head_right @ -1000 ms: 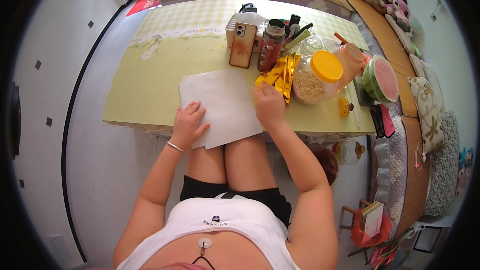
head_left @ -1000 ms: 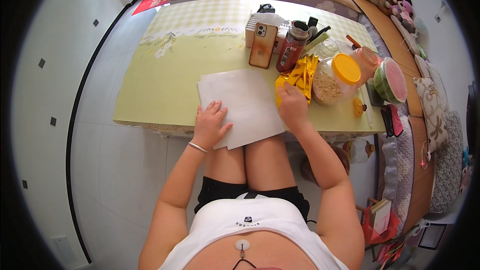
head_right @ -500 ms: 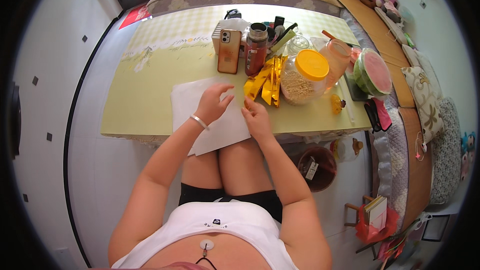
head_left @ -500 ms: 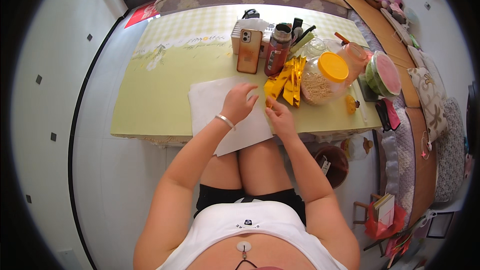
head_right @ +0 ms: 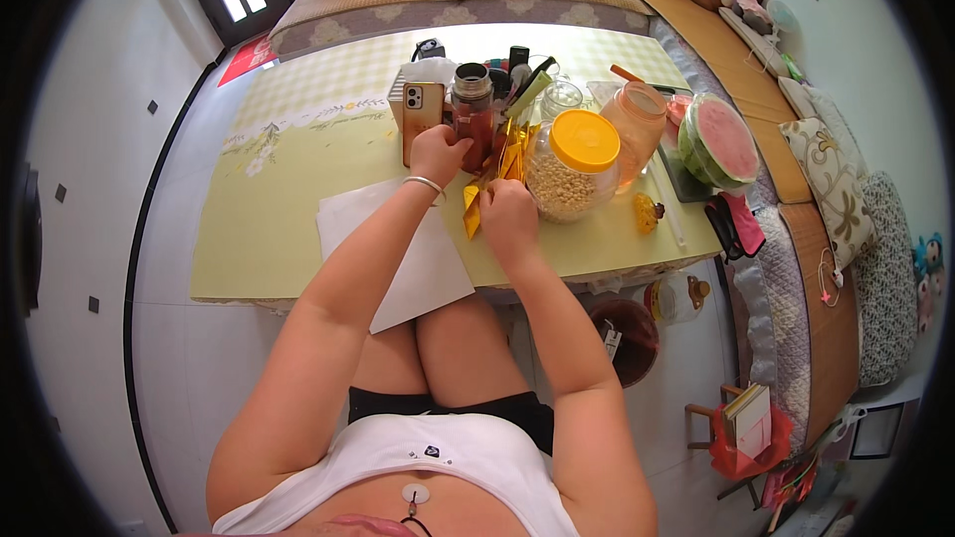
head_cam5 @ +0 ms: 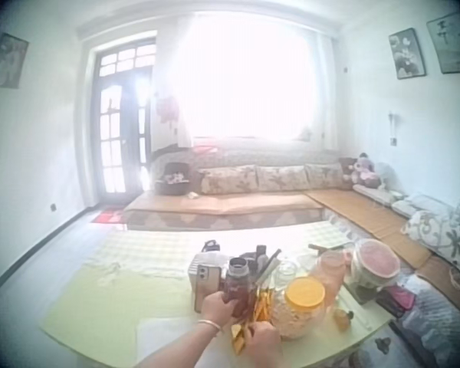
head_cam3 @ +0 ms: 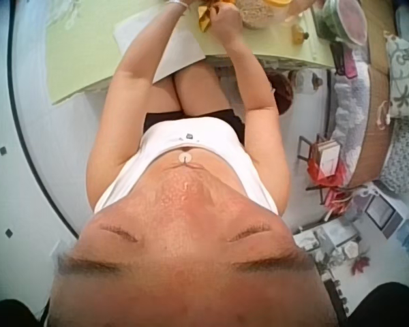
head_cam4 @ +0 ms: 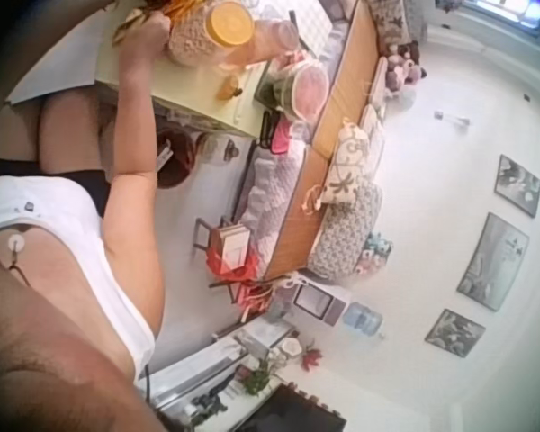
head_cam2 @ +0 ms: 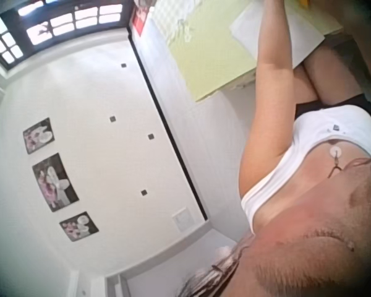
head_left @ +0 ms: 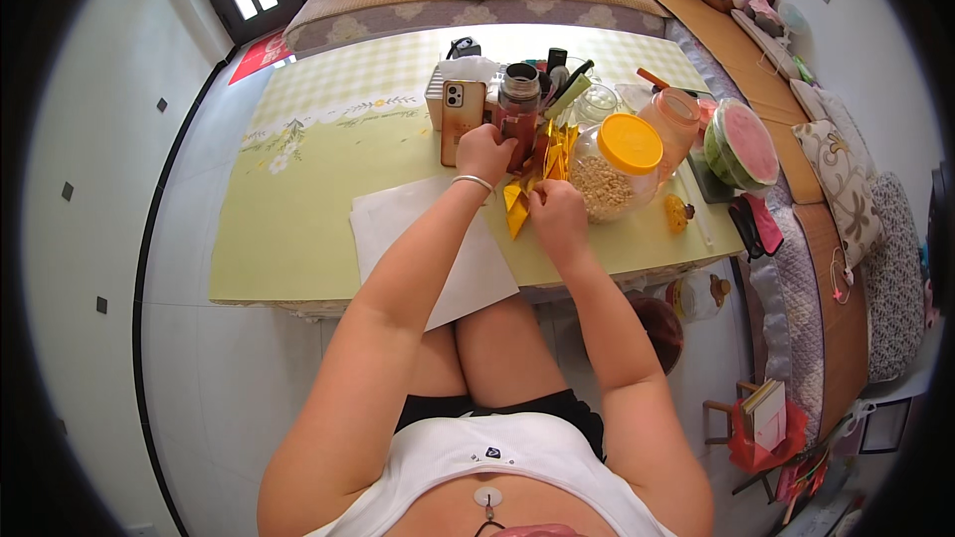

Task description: The person sits on the floor and folds multiple sheets of yellow paper into small, triangular packets. They repeatedly pick up a sheet, fold it in half, fold the corners to form a triangle, and then fold the bottom up to seal the packet. The finished packets are placed on the table.

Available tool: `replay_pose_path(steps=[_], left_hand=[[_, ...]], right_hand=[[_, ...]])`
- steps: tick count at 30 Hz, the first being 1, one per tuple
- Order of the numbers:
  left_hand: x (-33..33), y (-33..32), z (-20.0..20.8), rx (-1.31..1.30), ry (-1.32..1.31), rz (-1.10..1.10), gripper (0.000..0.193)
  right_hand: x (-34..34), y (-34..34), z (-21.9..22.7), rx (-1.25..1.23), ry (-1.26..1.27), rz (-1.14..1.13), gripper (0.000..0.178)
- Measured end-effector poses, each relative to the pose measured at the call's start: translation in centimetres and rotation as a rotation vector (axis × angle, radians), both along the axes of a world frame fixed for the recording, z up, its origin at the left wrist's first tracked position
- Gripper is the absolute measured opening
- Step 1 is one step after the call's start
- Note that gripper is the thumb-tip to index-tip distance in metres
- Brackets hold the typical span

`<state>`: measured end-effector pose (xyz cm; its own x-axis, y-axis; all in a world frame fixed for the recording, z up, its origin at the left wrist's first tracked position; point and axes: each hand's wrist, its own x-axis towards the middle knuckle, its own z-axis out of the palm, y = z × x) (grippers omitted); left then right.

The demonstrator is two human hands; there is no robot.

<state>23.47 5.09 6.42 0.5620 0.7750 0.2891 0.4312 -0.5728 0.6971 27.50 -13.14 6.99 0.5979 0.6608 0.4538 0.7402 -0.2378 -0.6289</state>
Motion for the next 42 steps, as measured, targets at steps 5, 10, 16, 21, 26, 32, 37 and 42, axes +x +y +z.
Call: replay_pose_path(steps=[5,10,16,21,26,32,37,42], left_hand=[[-1.2,-2.6,2.2,0.003,-0.014,0.122,0.042],[-3.0,-3.8,-1.3,-0.182,0.187,0.008,0.046],[-4.1,-5.0,-3.2,-0.069,0.157,-0.093,0.051],[-4.4,-4.6,-3.3,-0.141,0.135,-0.190,0.042],[-4.3,-5.6,-3.4,-0.413,-0.086,-0.178,0.035],[-2.6,-4.6,-1.3,0.069,-0.231,0.085,0.026],[-0.2,-1.4,-0.9,-0.126,-0.294,-0.118,0.019],[-0.5,-0.3,-1.5,0.029,-0.202,-0.039,0.022]], right_hand=[[0.7,0.9,-1.6,-0.081,0.094,0.016,0.019],[-0.8,1.0,-3.4,0.033,0.219,0.093,0.019],[-2.0,-1.0,-3.3,-0.059,0.295,0.099,0.022],[-2.0,-0.7,-5.8,0.028,0.527,0.154,0.024],[-2.4,0.4,-5.4,0.100,0.378,0.089,0.024],[-1.2,0.5,0.0,-0.144,0.112,-0.061,0.024],[0.9,1.6,1.6,-0.249,0.085,-0.117,0.024],[2.4,2.5,-0.1,-0.306,0.050,-0.134,0.022]])
